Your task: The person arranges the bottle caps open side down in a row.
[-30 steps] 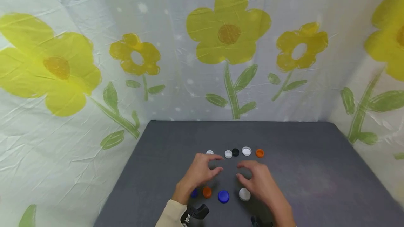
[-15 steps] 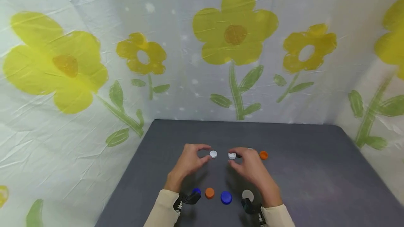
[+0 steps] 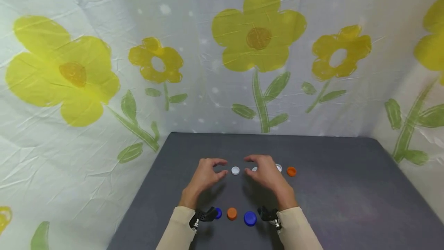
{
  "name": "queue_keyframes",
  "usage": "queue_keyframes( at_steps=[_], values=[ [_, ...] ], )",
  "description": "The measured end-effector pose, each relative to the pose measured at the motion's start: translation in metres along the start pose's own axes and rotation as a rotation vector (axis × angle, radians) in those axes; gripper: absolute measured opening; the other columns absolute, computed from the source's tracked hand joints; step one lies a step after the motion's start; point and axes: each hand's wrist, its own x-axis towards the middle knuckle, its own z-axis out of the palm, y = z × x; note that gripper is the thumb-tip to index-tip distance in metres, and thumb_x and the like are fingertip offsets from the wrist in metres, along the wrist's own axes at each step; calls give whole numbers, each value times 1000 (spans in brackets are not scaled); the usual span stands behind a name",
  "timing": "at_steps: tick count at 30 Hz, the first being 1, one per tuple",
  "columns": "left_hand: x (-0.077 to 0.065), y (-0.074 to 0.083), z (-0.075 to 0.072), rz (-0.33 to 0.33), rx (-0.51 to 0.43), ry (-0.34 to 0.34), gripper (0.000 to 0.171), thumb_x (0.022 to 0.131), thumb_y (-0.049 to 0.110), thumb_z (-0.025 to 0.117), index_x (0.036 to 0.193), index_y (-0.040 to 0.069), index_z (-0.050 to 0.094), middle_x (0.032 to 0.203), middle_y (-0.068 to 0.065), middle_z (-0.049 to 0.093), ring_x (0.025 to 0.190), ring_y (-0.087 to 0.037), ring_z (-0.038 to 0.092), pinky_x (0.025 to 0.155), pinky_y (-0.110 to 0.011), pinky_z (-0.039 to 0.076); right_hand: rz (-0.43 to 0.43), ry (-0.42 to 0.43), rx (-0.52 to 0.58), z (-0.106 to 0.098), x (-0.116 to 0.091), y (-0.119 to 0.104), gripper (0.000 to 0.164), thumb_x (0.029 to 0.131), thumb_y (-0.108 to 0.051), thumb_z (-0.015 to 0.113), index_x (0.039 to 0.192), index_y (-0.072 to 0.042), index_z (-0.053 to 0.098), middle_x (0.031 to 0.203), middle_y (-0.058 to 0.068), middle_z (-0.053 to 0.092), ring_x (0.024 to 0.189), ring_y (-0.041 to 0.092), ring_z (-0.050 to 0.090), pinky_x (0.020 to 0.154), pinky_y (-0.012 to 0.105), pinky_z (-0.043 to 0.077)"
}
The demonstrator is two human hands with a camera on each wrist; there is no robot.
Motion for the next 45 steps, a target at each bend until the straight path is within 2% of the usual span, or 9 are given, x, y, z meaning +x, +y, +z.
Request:
queue_keyframes(
  at_steps=[6, 16, 21, 25, 27, 32, 35, 39, 45],
  values=[
    [6, -6, 6, -1, 0, 27, 33, 92, 14, 88, 123, 6, 82, 123, -12, 82, 126, -33, 73, 109, -51, 57, -33, -11, 1, 14, 14, 4, 31, 94, -10, 83, 124, -2, 80, 123, 14, 81, 117, 40, 75, 101, 59, 60],
    [15, -15, 20, -38, -7, 28, 37, 92, 13, 88, 127, 4, 81, 127, -14, 80, 128, -34, 72, 111, -52, 56, -11, -30, -1, 35, 29, 16, 33, 91, -7, 84, 122, 1, 79, 117, 14, 83, 115, 39, 76, 101, 57, 60],
    [19, -17, 30, -19, 34, 33, 34, 91, 11, 88, 124, 5, 82, 124, -14, 81, 125, -33, 74, 109, -50, 58, 20, -41, -4, 40, 31, 20, 34, 90, -6, 85, 123, 0, 79, 118, 14, 82, 117, 40, 75, 103, 58, 59],
    [24, -22, 39, 16, 12, 41, 35, 89, 10, 88, 122, 3, 82, 121, -16, 82, 121, -36, 75, 106, -53, 59, 55, -41, -18, 44, 34, 21, 35, 88, -6, 87, 122, -1, 80, 119, 14, 82, 117, 40, 75, 103, 58, 58],
    [30, -41, 55, 69, 31, 69, 35, 90, 15, 88, 123, 6, 82, 119, -13, 83, 118, -32, 76, 104, -47, 60, 66, -36, -35, 47, 35, 22, 36, 86, -6, 88, 120, -2, 81, 118, 13, 82, 116, 39, 75, 102, 57, 59],
    [45, -79, 90, 109, 109, 87, 37, 88, 22, 90, 123, 12, 83, 118, -3, 84, 114, -22, 77, 100, -38, 61, 68, -37, -63, 57, 35, 21, 35, 83, -4, 90, 116, -1, 81, 110, 12, 82, 108, 37, 76, 97, 56, 60],
    [48, -85, 100, 82, 112, 73, 35, 86, 18, 91, 120, 12, 84, 115, -2, 84, 111, -21, 78, 97, -39, 63, 44, -34, -43, 63, 35, 24, 34, 81, -5, 91, 114, -1, 81, 107, 12, 81, 105, 37, 76, 94, 58, 60],
    [46, -86, 107, 77, 109, 90, 31, 84, 13, 92, 114, 13, 85, 110, -1, 84, 106, -21, 78, 94, -40, 63, 9, -3, -32, 83, 40, 48, 34, 80, -11, 91, 113, -6, 82, 106, 9, 82, 101, 36, 76, 89, 57, 61],
    [38, -72, 104, 89, 108, 116, 27, 84, 8, 90, 110, 10, 86, 106, -3, 85, 103, -22, 79, 93, -39, 63, 18, 34, -81, 112, 47, 82, 28, 82, -16, 91, 109, -16, 84, 102, 0, 82, 98, 27, 77, 86, 51, 61]
  ],
)
